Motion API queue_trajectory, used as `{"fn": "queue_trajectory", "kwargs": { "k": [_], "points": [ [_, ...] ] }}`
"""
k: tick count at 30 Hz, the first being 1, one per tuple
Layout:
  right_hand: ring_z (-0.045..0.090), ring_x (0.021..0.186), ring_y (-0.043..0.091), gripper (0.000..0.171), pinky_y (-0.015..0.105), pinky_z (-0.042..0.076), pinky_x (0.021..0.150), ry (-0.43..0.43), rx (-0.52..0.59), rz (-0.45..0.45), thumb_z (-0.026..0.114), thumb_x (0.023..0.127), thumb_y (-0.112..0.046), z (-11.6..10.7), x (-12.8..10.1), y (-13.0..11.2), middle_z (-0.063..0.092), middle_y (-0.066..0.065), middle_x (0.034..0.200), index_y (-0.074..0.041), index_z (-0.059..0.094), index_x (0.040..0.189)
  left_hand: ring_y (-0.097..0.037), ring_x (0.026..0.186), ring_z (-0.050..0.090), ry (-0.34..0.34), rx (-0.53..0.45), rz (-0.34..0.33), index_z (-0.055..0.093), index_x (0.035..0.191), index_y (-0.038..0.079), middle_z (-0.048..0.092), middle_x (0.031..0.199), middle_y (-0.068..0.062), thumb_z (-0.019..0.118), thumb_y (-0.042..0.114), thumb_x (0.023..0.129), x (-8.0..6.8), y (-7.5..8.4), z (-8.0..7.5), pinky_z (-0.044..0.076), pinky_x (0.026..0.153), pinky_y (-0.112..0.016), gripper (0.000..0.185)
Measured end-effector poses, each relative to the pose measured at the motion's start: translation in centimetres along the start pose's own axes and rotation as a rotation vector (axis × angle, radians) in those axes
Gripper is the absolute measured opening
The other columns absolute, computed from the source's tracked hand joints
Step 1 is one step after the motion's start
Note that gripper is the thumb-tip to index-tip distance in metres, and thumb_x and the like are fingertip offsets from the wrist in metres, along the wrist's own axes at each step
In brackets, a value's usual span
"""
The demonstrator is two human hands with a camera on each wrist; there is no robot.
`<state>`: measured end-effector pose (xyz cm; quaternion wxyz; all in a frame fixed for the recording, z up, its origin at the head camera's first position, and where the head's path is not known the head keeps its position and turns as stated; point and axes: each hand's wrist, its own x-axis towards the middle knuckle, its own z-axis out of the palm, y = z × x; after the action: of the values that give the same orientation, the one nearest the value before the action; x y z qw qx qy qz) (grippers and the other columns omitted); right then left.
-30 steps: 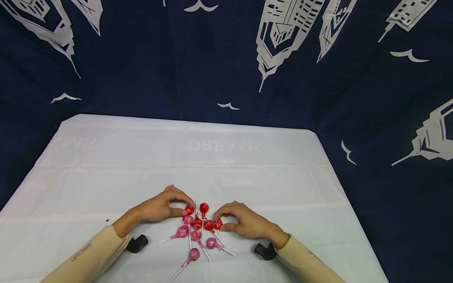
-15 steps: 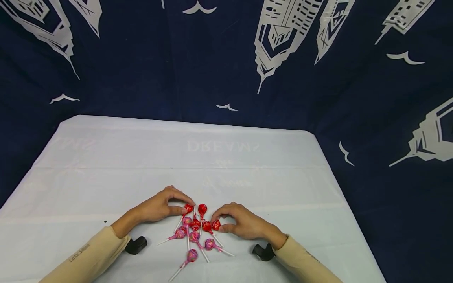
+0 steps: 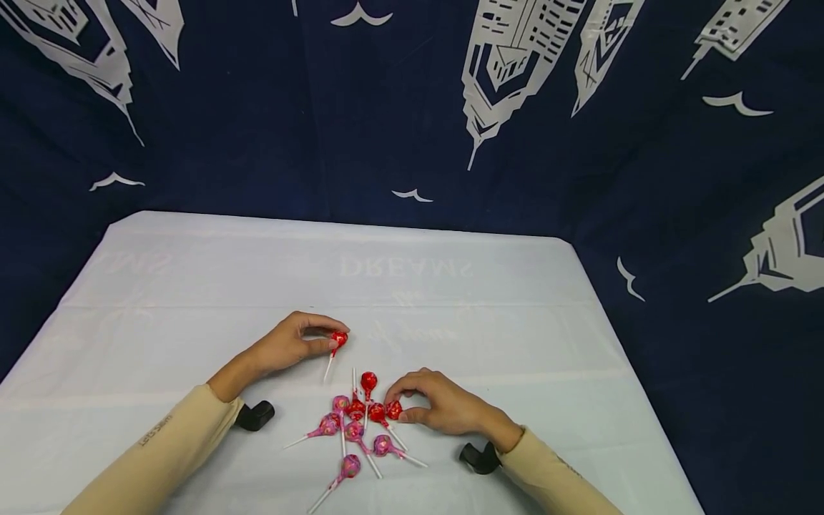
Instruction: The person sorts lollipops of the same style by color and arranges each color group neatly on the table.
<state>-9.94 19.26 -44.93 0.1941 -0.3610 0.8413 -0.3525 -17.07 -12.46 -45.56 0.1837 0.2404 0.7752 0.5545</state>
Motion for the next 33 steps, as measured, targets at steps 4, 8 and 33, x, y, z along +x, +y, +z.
{"fn": "queue_trajectory", "kwargs": {
  "k": [4, 8, 33],
  "points": [
    [0.061, 0.105, 0.010, 0.028, 0.028, 0.042, 0.095, -0.002, 0.013, -0.007, 0.075, 0.091, -0.022, 0.0, 0.1, 0.0, 0.069, -0.012, 0.113, -0.021, 0.068, 0.118, -0.019, 0.109, 0.064, 0.062, -0.029, -0.017, 0.068, 0.123, -0.002, 0.070, 0.123, -0.015, 0.068, 0.010, 0.095, 1.0, -0.1, -1.2, 0.050, 0.091, -0.020, 0.030],
    [0.061, 0.105, 0.010, 0.028, 0.028, 0.042, 0.095, -0.008, 0.011, -0.014, 0.074, 0.091, -0.022, 0.0, 0.2, 0.0, 0.069, -0.013, 0.113, -0.021, 0.067, 0.118, -0.021, 0.112, 0.063, 0.112, -0.003, -0.044, 0.067, 0.125, -0.003, 0.069, 0.124, -0.017, 0.068, 0.008, 0.095, 1.7, 0.0, -2.6, 0.049, 0.090, -0.018, 0.032],
    [0.058, 0.103, 0.013, 0.027, 0.029, 0.045, 0.092, -0.017, 0.029, 0.006, 0.074, 0.091, -0.022, -0.2, 0.1, 0.2, 0.069, -0.011, 0.114, -0.022, 0.068, 0.118, -0.005, 0.106, 0.058, 0.319, 0.029, -0.278, 0.064, 0.132, 0.003, 0.064, 0.134, -0.017, 0.063, 0.009, 0.097, 4.5, -1.3, -8.0, 0.045, 0.088, -0.014, 0.035]
  ]
}}
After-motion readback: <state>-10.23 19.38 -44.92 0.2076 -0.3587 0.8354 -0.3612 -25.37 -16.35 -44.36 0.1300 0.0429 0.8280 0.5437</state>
